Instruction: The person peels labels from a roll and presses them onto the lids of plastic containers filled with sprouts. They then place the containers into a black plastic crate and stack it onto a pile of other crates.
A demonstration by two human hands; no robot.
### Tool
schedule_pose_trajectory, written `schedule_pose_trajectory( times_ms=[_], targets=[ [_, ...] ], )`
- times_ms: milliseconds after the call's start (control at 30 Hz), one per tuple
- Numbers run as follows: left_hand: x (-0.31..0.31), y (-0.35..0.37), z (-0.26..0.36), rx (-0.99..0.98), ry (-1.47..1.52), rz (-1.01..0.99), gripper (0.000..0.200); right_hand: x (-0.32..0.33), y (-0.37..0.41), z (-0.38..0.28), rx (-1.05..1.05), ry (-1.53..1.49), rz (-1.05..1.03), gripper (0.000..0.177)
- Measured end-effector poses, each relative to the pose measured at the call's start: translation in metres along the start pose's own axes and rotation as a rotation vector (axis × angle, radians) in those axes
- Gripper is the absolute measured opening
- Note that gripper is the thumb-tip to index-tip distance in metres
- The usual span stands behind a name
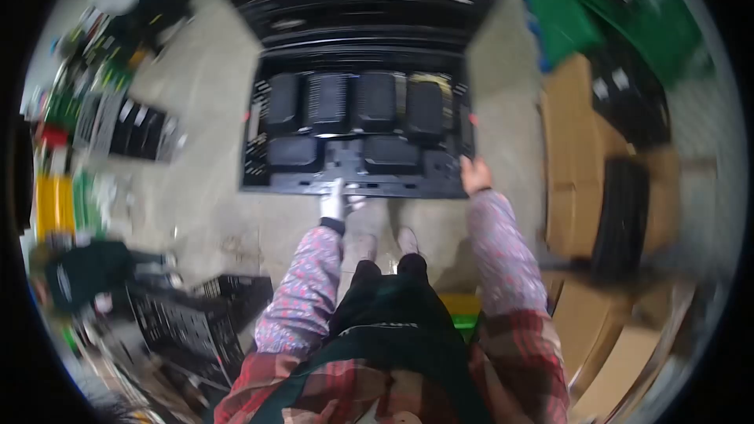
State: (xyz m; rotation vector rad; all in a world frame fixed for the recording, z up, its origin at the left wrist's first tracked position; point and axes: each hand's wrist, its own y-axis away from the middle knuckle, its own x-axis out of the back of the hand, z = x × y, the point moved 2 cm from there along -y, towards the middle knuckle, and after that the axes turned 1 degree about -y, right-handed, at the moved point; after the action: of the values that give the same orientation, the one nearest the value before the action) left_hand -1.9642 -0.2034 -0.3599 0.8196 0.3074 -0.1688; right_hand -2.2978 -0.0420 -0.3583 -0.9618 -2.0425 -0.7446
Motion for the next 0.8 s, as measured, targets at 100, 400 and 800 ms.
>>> schedule_pose_trajectory(
  times_ms=[100, 400, 800],
  targets=[
    [0.027, -0.008, -0.016, 0.126, -0.019, -0.062, 0.036, 0.017, 0.019, -0.019, -0.019, -0.188, -0.107, 0.066],
    [0.039, -0.005, 0.005, 0.133, -0.256, -0.109, 0.047, 0.084, 0.226, 0.259, -0.321, -0.71, 0.248, 0.038],
    [-0.062, 0.075, -0.251, 0.282, -0.647, -0.331, 0.07, -0.029, 0.874, 0.558, -1.662, -1.187, 0.853, 0.024]
  ],
)
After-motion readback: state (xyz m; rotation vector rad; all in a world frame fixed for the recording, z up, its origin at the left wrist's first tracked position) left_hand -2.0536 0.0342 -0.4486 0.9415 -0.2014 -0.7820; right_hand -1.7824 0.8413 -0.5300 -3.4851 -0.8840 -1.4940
